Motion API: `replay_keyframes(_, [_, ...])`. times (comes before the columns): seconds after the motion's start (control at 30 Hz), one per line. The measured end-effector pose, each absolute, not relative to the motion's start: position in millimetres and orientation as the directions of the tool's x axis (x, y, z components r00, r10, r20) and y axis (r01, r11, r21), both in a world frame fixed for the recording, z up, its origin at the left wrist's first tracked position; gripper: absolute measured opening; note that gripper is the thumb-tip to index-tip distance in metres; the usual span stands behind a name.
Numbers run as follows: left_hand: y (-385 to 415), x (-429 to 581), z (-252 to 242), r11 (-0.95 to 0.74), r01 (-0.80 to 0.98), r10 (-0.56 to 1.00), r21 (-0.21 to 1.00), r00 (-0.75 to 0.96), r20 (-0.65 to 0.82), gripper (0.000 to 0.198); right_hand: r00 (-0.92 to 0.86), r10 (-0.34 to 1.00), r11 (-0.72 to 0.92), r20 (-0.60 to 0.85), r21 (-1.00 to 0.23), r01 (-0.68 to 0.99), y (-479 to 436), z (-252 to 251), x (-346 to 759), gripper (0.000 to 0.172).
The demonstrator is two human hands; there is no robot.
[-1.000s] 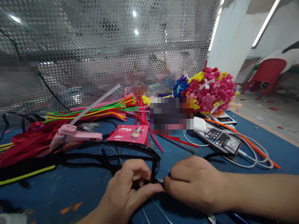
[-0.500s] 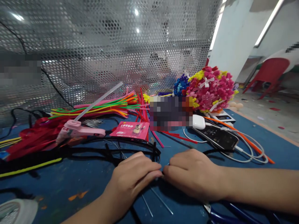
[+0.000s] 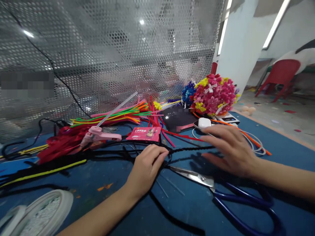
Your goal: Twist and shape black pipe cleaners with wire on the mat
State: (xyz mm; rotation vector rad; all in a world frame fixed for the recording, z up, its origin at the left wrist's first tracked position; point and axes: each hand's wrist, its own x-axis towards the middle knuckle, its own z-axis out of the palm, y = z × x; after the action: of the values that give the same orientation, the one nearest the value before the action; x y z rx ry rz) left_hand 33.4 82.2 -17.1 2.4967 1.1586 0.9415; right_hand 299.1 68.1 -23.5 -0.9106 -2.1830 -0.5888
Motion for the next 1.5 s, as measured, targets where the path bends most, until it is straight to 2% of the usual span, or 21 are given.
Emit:
replay_keyframes(0.13, [82.4,33.0,-16.3,-0.608,0.618,0.788,0.499,0.392,0.474,0.015,-0.321,0.595,0.49,0.737,-0.016,0.871,51.8,-34.3,351.4,0.049])
replay_keyframes(0.27, [81.7,34.1,-16.1,-0.602,0.624,0.79,0.498,0.374,0.487,0.016,-0.302,0.77,0.432,0.562,-0.112,0.895,41.9,-42.6,370.5,0.049])
replay_keyframes(0.33, [81.4,34.8,-16.3,-0.601,0.634,0.788,0.487,0.368,0.493,0.017,-0.319,0.773,0.449,0.549,-0.116,0.886,41.6,-44.3,369.2,0.049])
replay_keyframes(0.47, [81.4,36.1,-16.1,-0.609,0.647,0.776,0.459,0.367,0.513,0.019,-0.321,0.72,0.479,0.615,-0.105,0.872,45.4,-43.8,363.2,0.047])
replay_keyframes(0.63, [81.1,37.3,-15.0,-0.606,0.655,0.777,0.452,0.365,0.513,0.018,-0.333,0.774,0.469,0.539,-0.133,0.873,48.3,-44.6,364.5,0.047])
replay_keyframes(1.07, [80.5,38.0,-18.5,-0.525,0.649,0.837,0.551,0.279,0.47,0.009,-0.236,0.839,0.37,0.491,-0.194,0.909,52.4,-40.1,366.6,0.043])
replay_keyframes(1.23, [81.5,38.4,-19.6,-0.553,0.637,0.816,0.536,0.286,0.502,0.01,-0.237,0.854,0.367,0.462,-0.214,0.905,53.4,-42.0,366.5,0.049])
replay_keyframes(1.5, [81.6,38.6,-19.9,-0.569,0.636,0.804,0.521,0.297,0.516,0.01,-0.266,0.882,0.37,0.388,-0.223,0.902,58.8,-45.1,365.9,0.067])
